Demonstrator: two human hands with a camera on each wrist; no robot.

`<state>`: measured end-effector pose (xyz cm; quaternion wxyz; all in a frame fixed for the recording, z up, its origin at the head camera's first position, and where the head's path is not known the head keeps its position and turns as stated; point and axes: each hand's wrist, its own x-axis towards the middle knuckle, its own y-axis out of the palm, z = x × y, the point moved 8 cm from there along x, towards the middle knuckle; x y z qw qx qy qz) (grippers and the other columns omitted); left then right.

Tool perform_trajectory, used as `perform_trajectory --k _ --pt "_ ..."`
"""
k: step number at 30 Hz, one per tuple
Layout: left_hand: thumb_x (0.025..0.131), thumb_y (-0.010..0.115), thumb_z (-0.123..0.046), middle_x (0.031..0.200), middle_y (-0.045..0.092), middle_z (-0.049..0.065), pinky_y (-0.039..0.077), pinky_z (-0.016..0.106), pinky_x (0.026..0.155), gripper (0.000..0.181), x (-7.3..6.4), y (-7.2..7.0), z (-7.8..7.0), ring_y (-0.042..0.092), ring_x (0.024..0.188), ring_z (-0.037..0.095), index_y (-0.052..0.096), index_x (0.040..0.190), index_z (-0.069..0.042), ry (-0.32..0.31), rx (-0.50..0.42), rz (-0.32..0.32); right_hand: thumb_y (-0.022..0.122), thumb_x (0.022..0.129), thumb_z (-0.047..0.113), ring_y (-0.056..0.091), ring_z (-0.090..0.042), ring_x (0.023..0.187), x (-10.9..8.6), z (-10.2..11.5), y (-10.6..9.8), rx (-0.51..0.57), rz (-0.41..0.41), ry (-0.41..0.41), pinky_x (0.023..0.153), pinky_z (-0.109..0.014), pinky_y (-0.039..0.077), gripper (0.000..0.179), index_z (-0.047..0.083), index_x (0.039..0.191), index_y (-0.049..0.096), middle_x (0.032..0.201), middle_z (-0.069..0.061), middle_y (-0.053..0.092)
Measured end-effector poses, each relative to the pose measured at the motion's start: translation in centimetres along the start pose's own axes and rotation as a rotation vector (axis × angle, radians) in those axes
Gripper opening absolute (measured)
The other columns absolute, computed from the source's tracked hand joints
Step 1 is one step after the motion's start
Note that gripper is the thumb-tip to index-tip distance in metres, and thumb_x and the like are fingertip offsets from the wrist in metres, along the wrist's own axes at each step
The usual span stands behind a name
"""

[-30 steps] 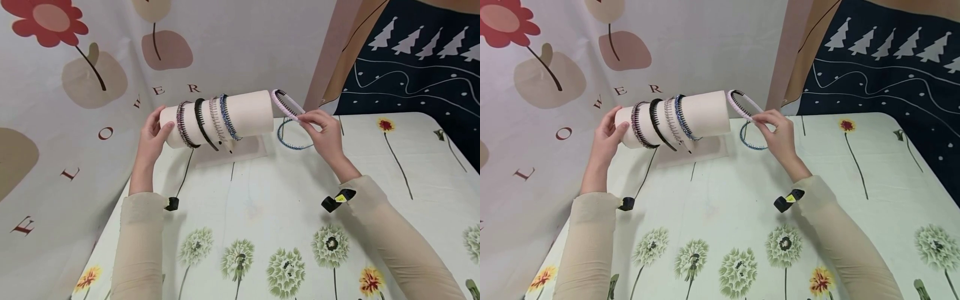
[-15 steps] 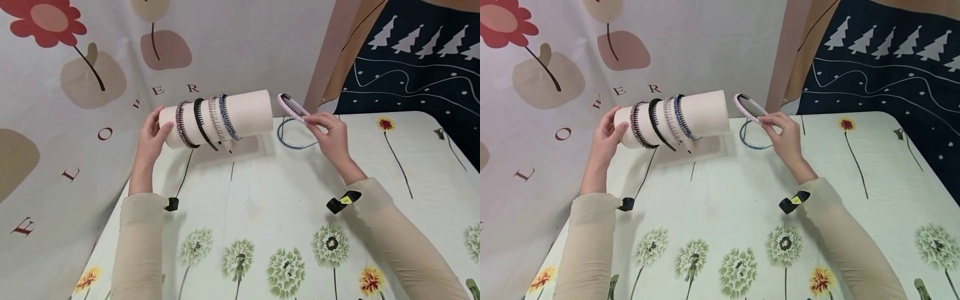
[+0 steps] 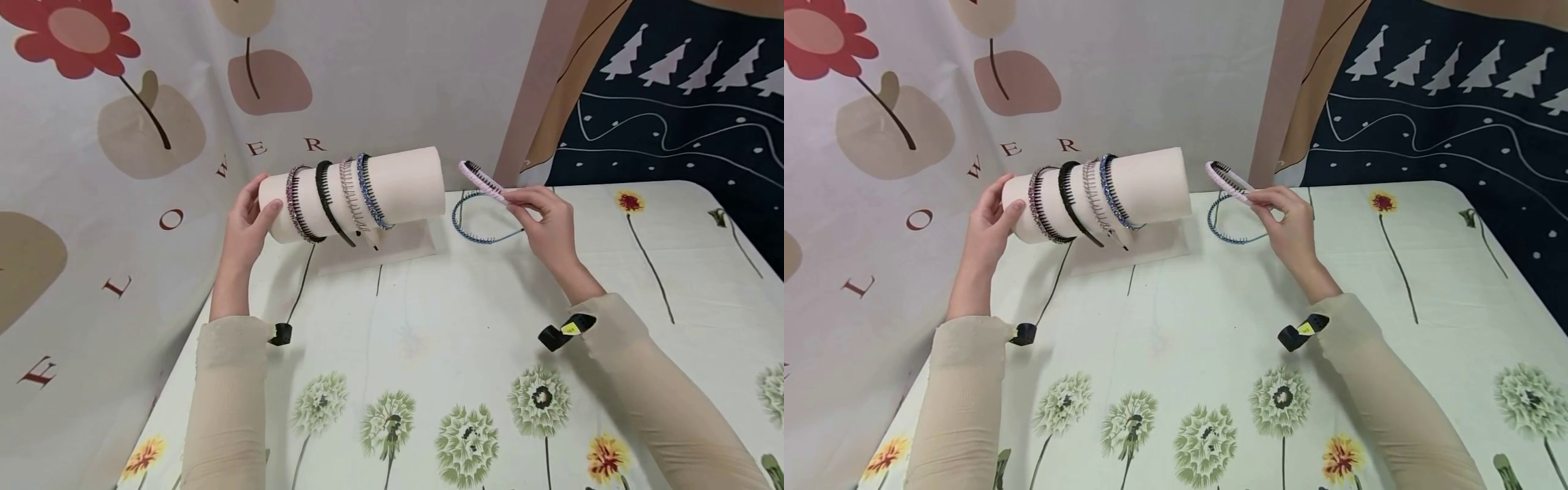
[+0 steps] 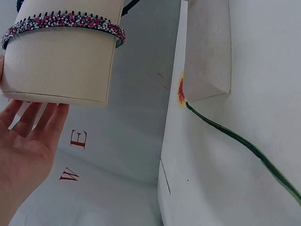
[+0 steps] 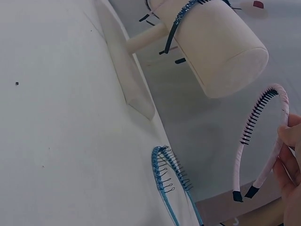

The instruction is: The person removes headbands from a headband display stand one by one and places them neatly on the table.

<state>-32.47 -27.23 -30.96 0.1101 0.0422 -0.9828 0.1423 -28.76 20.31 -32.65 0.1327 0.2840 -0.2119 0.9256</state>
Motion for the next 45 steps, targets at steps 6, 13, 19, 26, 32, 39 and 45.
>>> perform_trajectory --k 6,13,19,26,32,39,45 --pt "0.097 0.063 -0.026 0.157 0.039 0.007 0.039 0.032 0.115 0.062 0.0 0.0 0.0 0.043 0.139 0.014 0.039 0.153 -0.021 -0.002 0.009 -0.004 0.070 0.089 -0.002 0.056 0.013 0.090 -0.1 -0.4 -0.4 -0.017 -0.001 0.008 0.087 -0.004 0.047 0.019 0.001 0.106 0.077 0.102 -0.014 0.069" --pt "0.097 0.063 -0.024 0.157 0.039 0.008 0.042 0.024 0.109 0.061 -0.1 0.1 0.0 0.044 0.138 0.013 0.040 0.153 -0.021 -0.007 -0.007 -0.001 0.069 0.091 0.001 0.054 0.016 0.091 -0.3 -1.4 -1.1 -0.079 0.000 0.058 0.089 -0.005 0.047 0.019 0.002 0.108 0.076 0.105 -0.012 0.069" --pt "0.096 0.063 -0.023 0.156 0.040 0.008 0.043 0.020 0.106 0.060 0.0 0.0 -0.1 0.044 0.138 0.013 0.041 0.152 -0.021 -0.001 -0.025 -0.003 0.064 0.095 0.004 0.051 0.014 0.095 -0.5 -2.1 -1.3 -0.115 0.034 0.106 0.105 -0.024 0.048 0.018 0.000 0.110 0.072 0.106 -0.008 0.067" --pt "0.096 0.064 -0.027 0.157 0.039 0.007 0.038 0.032 0.116 0.062 0.0 0.0 0.0 0.042 0.140 0.013 0.039 0.153 -0.023 -0.012 -0.011 -0.005 0.058 0.098 0.004 0.048 0.010 0.093 -0.7 -2.8 -2.0 -0.125 0.036 0.140 0.110 -0.032 0.046 0.017 -0.001 0.112 0.067 0.103 0.006 0.059" --pt "0.096 0.064 -0.027 0.158 0.038 0.006 0.036 0.039 0.119 0.064 0.0 0.0 0.1 0.041 0.141 0.015 0.038 0.154 -0.019 -0.011 -0.007 -0.005 0.059 0.098 0.006 0.047 0.011 0.092 -0.8 -3.2 -2.8 -0.144 0.015 0.167 0.104 -0.037 0.049 0.018 -0.002 0.111 0.068 0.099 0.015 0.055" --pt "0.096 0.064 -0.027 0.157 0.039 0.006 0.038 0.035 0.117 0.064 0.0 0.1 0.1 0.042 0.140 0.014 0.037 0.154 -0.018 -0.006 -0.017 -0.004 0.063 0.096 0.008 0.049 0.009 0.095 -1.0 -4.5 -3.7 -0.139 -0.034 0.243 0.106 -0.052 0.048 0.018 0.002 0.110 0.072 0.094 0.032 0.050" --pt "0.097 0.064 -0.027 0.158 0.039 0.006 0.038 0.034 0.117 0.065 0.0 0.1 0.2 0.042 0.140 0.014 0.036 0.155 -0.018 -0.003 -0.020 -0.003 0.066 0.095 0.009 0.050 0.011 0.097 -1.1 -5.3 -4.7 -0.159 -0.072 0.271 0.107 -0.046 0.049 0.017 0.004 0.109 0.075 0.091 0.035 0.050"
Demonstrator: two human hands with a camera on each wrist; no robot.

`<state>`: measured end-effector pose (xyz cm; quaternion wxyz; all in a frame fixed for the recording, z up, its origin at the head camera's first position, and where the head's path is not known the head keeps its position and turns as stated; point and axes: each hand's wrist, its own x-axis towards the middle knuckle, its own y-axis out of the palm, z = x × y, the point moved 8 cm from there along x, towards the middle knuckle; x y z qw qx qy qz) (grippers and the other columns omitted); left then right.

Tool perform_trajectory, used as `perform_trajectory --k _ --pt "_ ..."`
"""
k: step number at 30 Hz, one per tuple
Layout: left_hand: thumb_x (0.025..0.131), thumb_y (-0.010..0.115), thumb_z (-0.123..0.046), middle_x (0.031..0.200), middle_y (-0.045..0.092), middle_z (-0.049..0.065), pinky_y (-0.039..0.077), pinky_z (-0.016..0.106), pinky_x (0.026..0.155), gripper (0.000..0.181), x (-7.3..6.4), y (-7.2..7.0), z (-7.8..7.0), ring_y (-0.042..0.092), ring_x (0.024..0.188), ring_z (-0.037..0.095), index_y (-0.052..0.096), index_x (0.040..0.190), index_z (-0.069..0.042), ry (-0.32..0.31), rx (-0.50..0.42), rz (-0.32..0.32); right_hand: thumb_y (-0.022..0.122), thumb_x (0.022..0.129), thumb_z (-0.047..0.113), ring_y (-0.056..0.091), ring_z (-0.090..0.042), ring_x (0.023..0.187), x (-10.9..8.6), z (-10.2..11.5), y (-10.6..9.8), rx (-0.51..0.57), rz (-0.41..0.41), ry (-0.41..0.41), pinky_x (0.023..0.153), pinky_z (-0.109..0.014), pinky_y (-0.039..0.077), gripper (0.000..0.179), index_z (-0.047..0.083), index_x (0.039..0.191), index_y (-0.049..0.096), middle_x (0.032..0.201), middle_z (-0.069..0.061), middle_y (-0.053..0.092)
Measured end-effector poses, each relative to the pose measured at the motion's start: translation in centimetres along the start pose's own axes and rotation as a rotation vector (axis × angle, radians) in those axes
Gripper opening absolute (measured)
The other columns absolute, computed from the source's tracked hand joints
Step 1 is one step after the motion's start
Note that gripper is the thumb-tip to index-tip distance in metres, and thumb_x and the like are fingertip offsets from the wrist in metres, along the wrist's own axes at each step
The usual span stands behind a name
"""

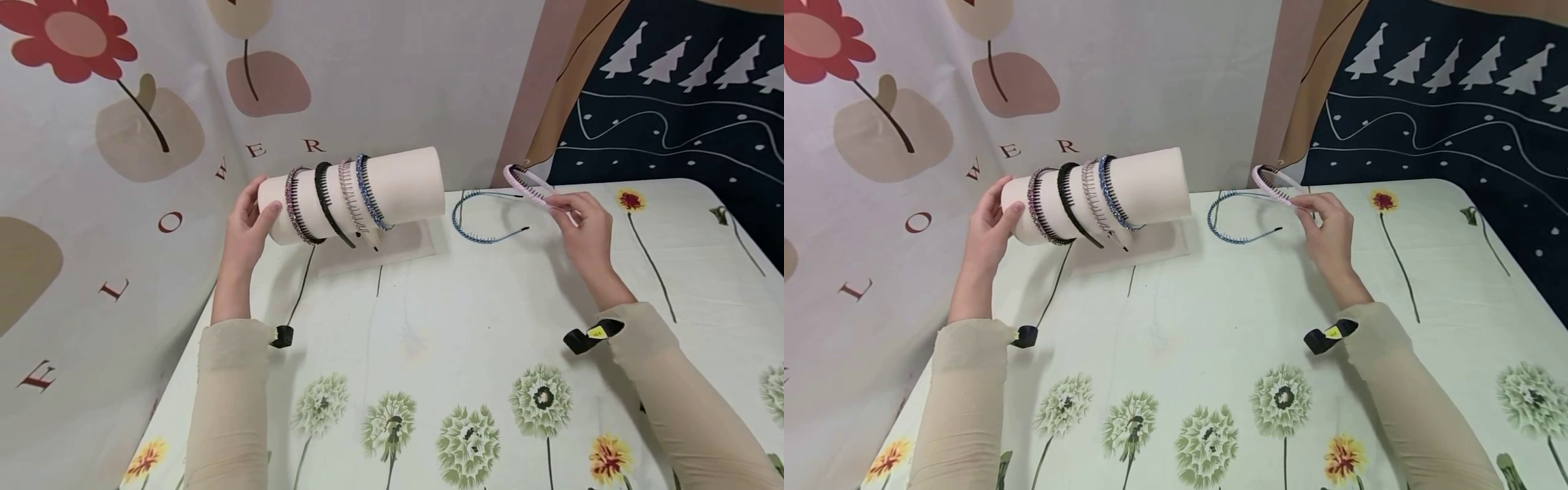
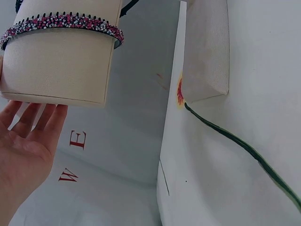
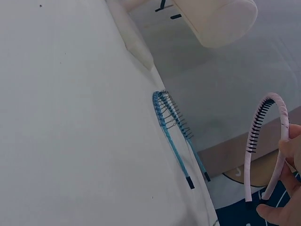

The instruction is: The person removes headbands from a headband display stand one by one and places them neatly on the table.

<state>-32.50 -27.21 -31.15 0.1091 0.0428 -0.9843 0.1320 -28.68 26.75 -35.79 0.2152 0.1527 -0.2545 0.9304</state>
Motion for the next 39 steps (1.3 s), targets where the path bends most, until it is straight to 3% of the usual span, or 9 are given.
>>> perform_trajectory --k 5,8,12,17,21,25,30,36,39 --pt "0.096 0.064 -0.027 0.158 0.039 0.006 0.037 0.035 0.117 0.065 -0.1 0.0 -0.1 0.042 0.141 0.014 0.037 0.154 -0.019 0.001 0.003 -0.003 0.067 0.095 0.012 0.049 0.012 0.096 0.0 -0.8 -0.5 -0.034 -0.018 0.019 0.103 -0.032 0.051 0.018 0.005 0.109 0.076 0.090 0.034 0.051" --pt "0.096 0.064 -0.027 0.157 0.039 0.006 0.038 0.034 0.117 0.064 -0.1 0.0 -0.1 0.042 0.140 0.014 0.037 0.154 -0.020 0.002 0.006 -0.005 0.067 0.094 0.010 0.048 0.013 0.093 0.0 -1.5 -0.8 -0.046 -0.037 0.017 0.091 -0.017 0.048 0.017 0.004 0.108 0.076 0.089 0.036 0.051" --pt "0.096 0.064 -0.027 0.157 0.039 0.006 0.037 0.035 0.117 0.063 -0.1 0.0 -0.1 0.042 0.141 0.014 0.038 0.154 -0.020 0.003 0.003 -0.007 0.067 0.093 0.005 0.047 0.014 0.086 0.1 -2.3 -1.1 -0.047 -0.053 0.006 0.078 -0.007 0.039 0.016 0.000 0.106 0.075 0.085 0.038 0.048" --pt "0.096 0.064 -0.026 0.158 0.039 0.007 0.035 0.037 0.119 0.064 0.0 0.0 0.0 0.041 0.141 0.015 0.037 0.154 -0.018 0.004 0.001 -0.010 0.066 0.094 0.003 0.046 0.013 0.081 0.2 -3.7 -1.3 -0.067 -0.034 0.042 0.072 -0.008 0.036 0.017 -0.001 0.108 0.074 0.086 0.032 0.050" --pt "0.096 0.064 -0.027 0.157 0.039 0.006 0.035 0.037 0.119 0.064 0.0 0.0 -0.1 0.042 0.141 0.014 0.037 0.154 -0.019 0.003 0.002 -0.010 0.063 0.096 0.006 0.045 0.012 0.081 0.3 -4.7 -1.3 -0.117 0.009 0.086 0.072 -0.013 0.035 0.019 0.002 0.110 0.074 0.097 0.009 0.063" --pt "0.096 0.064 -0.027 0.158 0.039 0.006 0.035 0.037 0.119 0.064 -0.1 0.0 -0.1 0.042 0.141 0.014 0.037 0.154 -0.019 0.000 0.004 -0.009 0.062 0.096 0.006 0.043 0.012 0.081 0.3 -5.4 -1.1 -0.164 0.048 0.101 0.072 -0.015 0.034 0.020 0.003 0.112 0.074 0.108 -0.010 0.065" --pt "0.097 0.063 -0.026 0.158 0.038 0.006 0.034 0.038 0.120 0.064 -0.1 0.0 0.0 0.041 0.142 0.015 0.037 0.155 -0.019 -0.002 0.004 -0.009 0.063 0.096 0.006 0.043 0.012 0.078 0.5 -6.0 -1.1 -0.184 0.076 0.114 0.071 -0.012 0.035 0.020 0.003 0.113 0.074 0.106 -0.009 0.065" --pt "0.097 0.063 -0.026 0.158 0.038 0.006 0.034 0.039 0.120 0.064 -0.1 0.0 -0.1 0.041 0.142 0.015 0.037 0.154 -0.018 0.003 0.000 -0.009 0.065 0.096 0.010 0.043 0.012 0.078 0.9 -7.1 -0.9 -0.213 0.131 0.156 0.070 -0.012 0.036 0.022 0.002 0.114 0.073 0.102 0.001 0.063" --pt "0.097 0.063 -0.026 0.158 0.038 0.006 0.034 0.039 0.120 0.064 -0.1 0.0 -0.1 0.041 0.142 0.015 0.037 0.154 -0.017 0.005 -0.001 -0.008 0.066 0.095 0.010 0.042 0.010 0.076 1.0 -7.6 -0.8 -0.239 0.140 0.160 0.067 -0.012 0.035 0.021 0.001 0.113 0.073 0.103 -0.003 0.064"
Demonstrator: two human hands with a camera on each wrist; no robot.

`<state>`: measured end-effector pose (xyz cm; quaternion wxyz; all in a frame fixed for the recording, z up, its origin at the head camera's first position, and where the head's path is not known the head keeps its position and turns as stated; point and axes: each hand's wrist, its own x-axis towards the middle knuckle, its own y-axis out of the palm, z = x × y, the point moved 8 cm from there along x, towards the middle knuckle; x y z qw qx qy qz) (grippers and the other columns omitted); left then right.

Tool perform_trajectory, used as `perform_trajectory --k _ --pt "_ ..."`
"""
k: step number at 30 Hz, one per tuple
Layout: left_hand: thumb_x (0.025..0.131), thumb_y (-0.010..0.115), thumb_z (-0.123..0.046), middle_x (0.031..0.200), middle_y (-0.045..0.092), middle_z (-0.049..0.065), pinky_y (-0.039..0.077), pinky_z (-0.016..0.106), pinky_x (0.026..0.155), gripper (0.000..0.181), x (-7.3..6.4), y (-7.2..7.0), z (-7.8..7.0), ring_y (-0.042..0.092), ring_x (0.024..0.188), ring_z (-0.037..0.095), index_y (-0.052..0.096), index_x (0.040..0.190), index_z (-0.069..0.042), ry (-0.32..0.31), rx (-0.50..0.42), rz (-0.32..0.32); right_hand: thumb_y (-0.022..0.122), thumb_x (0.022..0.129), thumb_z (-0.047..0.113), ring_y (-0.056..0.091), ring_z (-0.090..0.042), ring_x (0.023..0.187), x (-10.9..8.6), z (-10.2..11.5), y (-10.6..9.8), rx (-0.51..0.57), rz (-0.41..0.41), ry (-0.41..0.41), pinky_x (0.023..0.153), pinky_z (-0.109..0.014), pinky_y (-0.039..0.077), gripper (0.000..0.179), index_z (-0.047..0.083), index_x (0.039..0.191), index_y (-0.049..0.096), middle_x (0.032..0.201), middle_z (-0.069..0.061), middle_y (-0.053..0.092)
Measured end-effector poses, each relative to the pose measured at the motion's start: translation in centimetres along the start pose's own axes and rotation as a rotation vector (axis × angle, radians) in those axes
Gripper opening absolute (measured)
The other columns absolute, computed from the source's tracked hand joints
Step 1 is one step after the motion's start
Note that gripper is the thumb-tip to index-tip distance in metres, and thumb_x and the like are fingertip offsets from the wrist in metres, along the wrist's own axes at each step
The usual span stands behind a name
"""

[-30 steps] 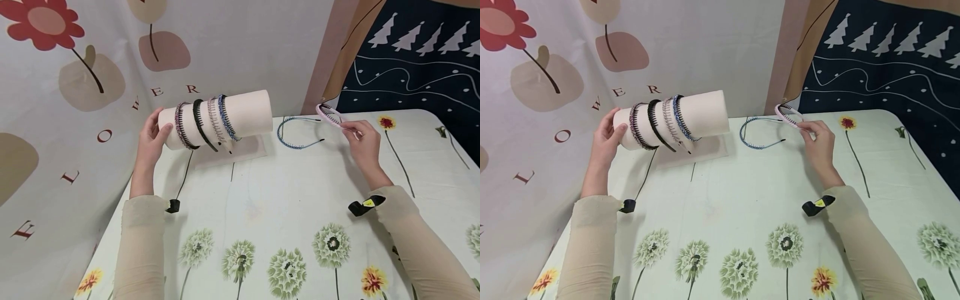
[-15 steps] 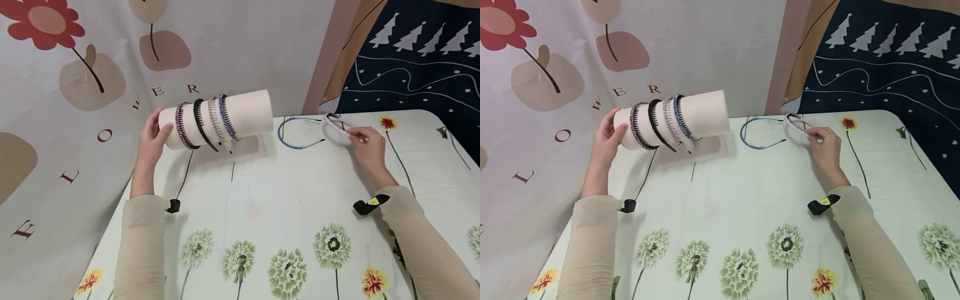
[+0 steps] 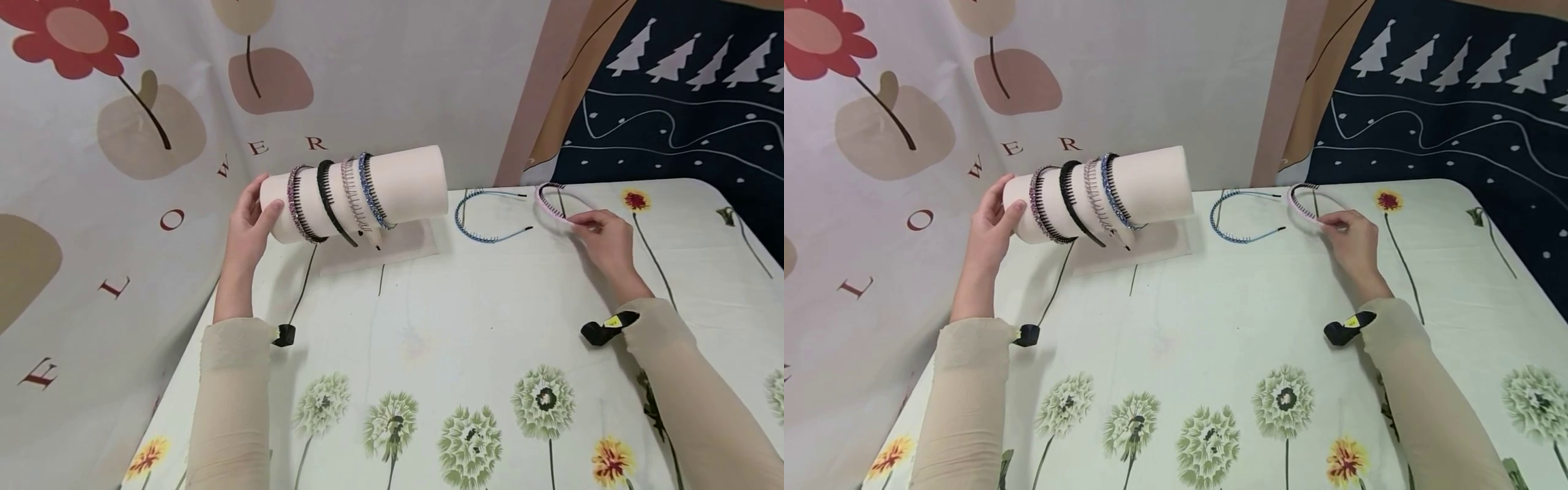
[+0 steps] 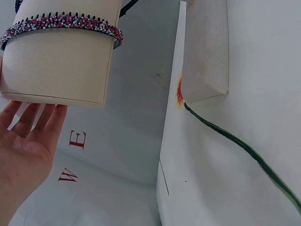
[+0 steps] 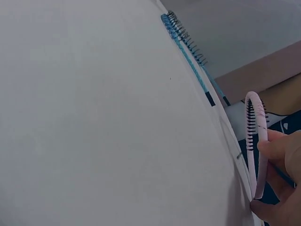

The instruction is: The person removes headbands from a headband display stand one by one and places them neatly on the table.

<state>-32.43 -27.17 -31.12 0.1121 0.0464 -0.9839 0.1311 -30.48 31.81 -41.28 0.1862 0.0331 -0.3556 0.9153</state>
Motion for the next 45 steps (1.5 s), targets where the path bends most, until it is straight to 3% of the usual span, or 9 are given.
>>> perform_trajectory --k 5,10,18,29,38,45 --pt "0.097 0.063 -0.026 0.158 0.039 0.006 0.035 0.038 0.119 0.064 -0.1 0.1 -0.2 0.041 0.142 0.016 0.037 0.154 -0.018 -0.005 0.007 0.000 0.066 0.094 0.008 0.041 0.011 0.073 0.2 -0.2 0.1 -0.029 0.011 -0.021 0.065 -0.012 0.034 0.020 0.000 0.111 0.073 0.110 -0.020 0.066" --pt "0.097 0.063 -0.027 0.158 0.039 0.006 0.034 0.039 0.120 0.064 -0.1 0.1 -0.1 0.041 0.142 0.016 0.037 0.154 -0.020 -0.004 0.012 0.000 0.066 0.095 0.008 0.043 0.009 0.076 0.5 -0.4 0.2 -0.054 0.031 -0.038 0.068 -0.012 0.035 0.018 0.000 0.109 0.074 0.110 -0.022 0.067" --pt "0.097 0.063 -0.027 0.157 0.039 0.006 0.036 0.034 0.119 0.063 -0.1 0.1 -0.1 0.041 0.142 0.016 0.038 0.154 -0.020 -0.007 0.004 -0.006 0.062 0.097 0.007 0.053 -0.022 0.094 0.7 -1.1 0.7 -0.086 0.059 -0.020 0.075 -0.019 0.036 0.017 -0.002 0.106 0.074 0.112 -0.025 0.068" --pt "0.097 0.064 -0.029 0.157 0.039 0.004 0.036 0.038 0.119 0.063 -0.1 0.1 -0.1 0.043 0.139 0.014 0.038 0.154 -0.022 -0.012 0.009 -0.005 0.062 0.097 0.008 0.055 -0.027 0.104 0.6 -1.4 1.1 -0.085 0.167 -0.024 0.080 -0.020 0.037 0.022 0.000 0.116 0.069 0.123 -0.022 0.063" --pt "0.096 0.065 -0.032 0.155 0.042 0.003 0.037 0.039 0.118 0.061 -0.3 0.0 -0.1 0.044 0.139 0.015 0.041 0.152 -0.025 -0.005 0.019 -0.019 0.058 0.098 0.002 0.052 -0.039 0.117 0.8 -1.5 1.4 -0.070 0.214 -0.003 0.098 -0.048 0.042 0.021 -0.003 0.114 0.069 0.126 -0.024 0.059" --pt "0.096 0.064 -0.027 0.157 0.040 0.006 0.035 0.036 0.119 0.063 -0.2 0.1 -0.2 0.043 0.140 0.014 0.038 0.154 -0.020 0.013 0.008 -0.012 0.059 0.098 0.003 0.050 -0.040 0.120 1.2 -1.9 1.3 -0.077 0.234 0.012 0.104 -0.054 0.041 0.019 -0.003 0.113 0.070 0.128 -0.024 0.059"
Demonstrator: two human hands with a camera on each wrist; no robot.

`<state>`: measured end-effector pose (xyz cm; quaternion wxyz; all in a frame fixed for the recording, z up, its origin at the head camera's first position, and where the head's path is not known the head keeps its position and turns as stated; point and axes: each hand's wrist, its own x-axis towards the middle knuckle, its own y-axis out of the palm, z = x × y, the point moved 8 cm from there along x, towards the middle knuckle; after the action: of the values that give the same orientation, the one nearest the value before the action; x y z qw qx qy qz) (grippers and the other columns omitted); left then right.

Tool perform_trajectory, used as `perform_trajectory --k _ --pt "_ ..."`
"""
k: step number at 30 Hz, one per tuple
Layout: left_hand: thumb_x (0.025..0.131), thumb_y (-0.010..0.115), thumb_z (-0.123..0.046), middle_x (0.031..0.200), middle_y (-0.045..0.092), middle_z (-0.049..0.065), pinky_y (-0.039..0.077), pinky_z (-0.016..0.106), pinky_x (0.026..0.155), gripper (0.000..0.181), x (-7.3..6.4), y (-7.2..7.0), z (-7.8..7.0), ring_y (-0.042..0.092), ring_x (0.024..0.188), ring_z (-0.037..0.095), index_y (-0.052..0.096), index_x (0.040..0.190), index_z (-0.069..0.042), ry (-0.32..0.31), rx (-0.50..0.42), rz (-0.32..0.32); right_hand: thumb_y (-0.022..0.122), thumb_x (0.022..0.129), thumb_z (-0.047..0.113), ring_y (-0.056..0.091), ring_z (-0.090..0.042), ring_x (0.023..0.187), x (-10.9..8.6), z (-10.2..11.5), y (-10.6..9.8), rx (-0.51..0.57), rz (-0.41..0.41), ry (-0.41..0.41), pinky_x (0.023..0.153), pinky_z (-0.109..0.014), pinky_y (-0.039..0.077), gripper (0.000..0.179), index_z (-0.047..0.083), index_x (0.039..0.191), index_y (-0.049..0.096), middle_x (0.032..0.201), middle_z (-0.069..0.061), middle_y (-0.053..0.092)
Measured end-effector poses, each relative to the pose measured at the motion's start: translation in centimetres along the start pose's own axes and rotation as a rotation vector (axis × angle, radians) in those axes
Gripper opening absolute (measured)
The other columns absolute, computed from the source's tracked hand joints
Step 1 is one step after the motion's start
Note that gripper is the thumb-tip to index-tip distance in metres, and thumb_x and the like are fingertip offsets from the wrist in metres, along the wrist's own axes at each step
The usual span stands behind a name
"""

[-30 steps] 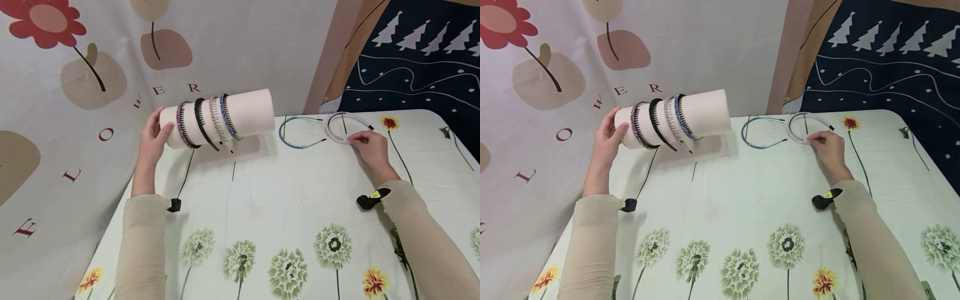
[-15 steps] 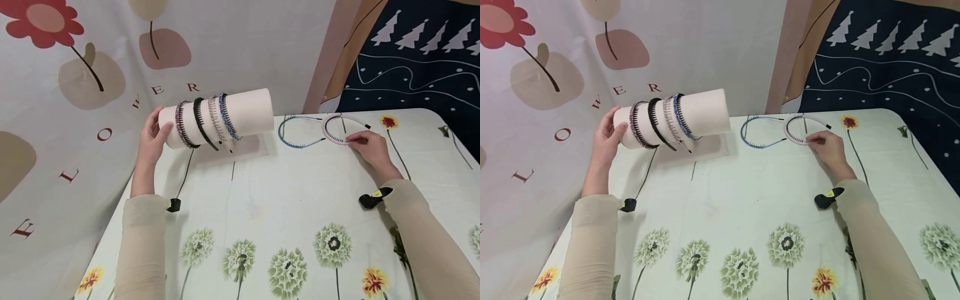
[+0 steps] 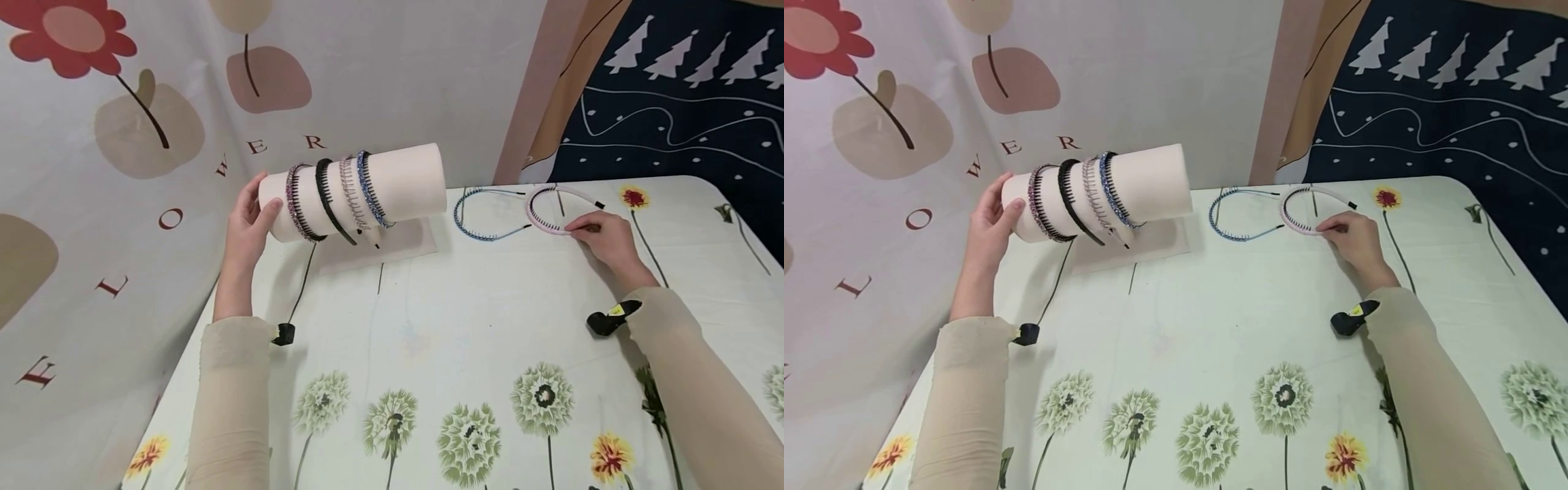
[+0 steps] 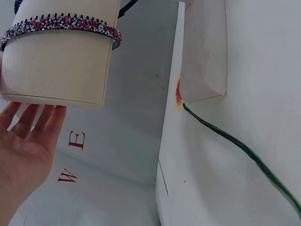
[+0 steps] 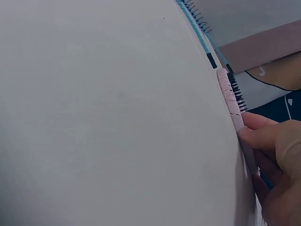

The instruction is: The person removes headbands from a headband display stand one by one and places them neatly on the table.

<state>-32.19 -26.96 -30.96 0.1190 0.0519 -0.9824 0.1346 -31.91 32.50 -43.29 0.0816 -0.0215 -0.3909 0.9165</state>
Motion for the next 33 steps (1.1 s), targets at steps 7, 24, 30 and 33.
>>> perform_trajectory --k 7,24,30,33 --pt "0.097 0.062 -0.024 0.158 0.038 0.008 0.033 0.038 0.120 0.063 0.1 0.0 0.1 0.041 0.141 0.015 0.037 0.154 -0.019 -0.011 -0.002 0.004 0.058 0.098 0.001 0.051 -0.041 0.118 0.3 0.3 -0.2 -0.016 -0.002 -0.030 0.102 -0.053 0.042 0.018 -0.005 0.111 0.069 0.127 -0.025 0.059" --pt "0.096 0.063 -0.020 0.158 0.038 0.011 0.032 0.039 0.121 0.062 -1.2 0.8 -2.6 0.041 0.141 0.016 0.038 0.154 -0.014 -0.006 -0.042 0.020 0.060 0.096 0.001 0.053 -0.029 0.098 -0.7 1.6 -0.6 -0.070 -0.050 -0.138 0.078 -0.025 0.036 0.017 -0.003 0.109 0.070 0.117 -0.024 0.062" --pt "0.096 0.063 -0.022 0.157 0.039 0.010 0.033 0.039 0.120 0.062 -1.3 0.7 -2.5 0.041 0.141 0.017 0.039 0.153 -0.015 -0.019 -0.025 0.015 0.060 0.096 0.003 0.054 -0.029 0.098 -0.9 2.0 -0.5 -0.069 -0.048 -0.137 0.075 -0.020 0.035 0.019 -0.002 0.111 0.070 0.117 -0.024 0.063" --pt "0.096 0.063 -0.023 0.157 0.039 0.010 0.033 0.040 0.121 0.063 -1.4 0.6 -2.5 0.041 0.142 0.018 0.038 0.154 -0.014 -0.025 -0.019 0.015 0.059 0.097 0.005 0.055 -0.031 0.101 -0.9 2.2 -0.4 -0.069 -0.039 -0.128 0.077 -0.022 0.036 0.019 -0.002 0.112 0.069 0.119 -0.024 0.062"
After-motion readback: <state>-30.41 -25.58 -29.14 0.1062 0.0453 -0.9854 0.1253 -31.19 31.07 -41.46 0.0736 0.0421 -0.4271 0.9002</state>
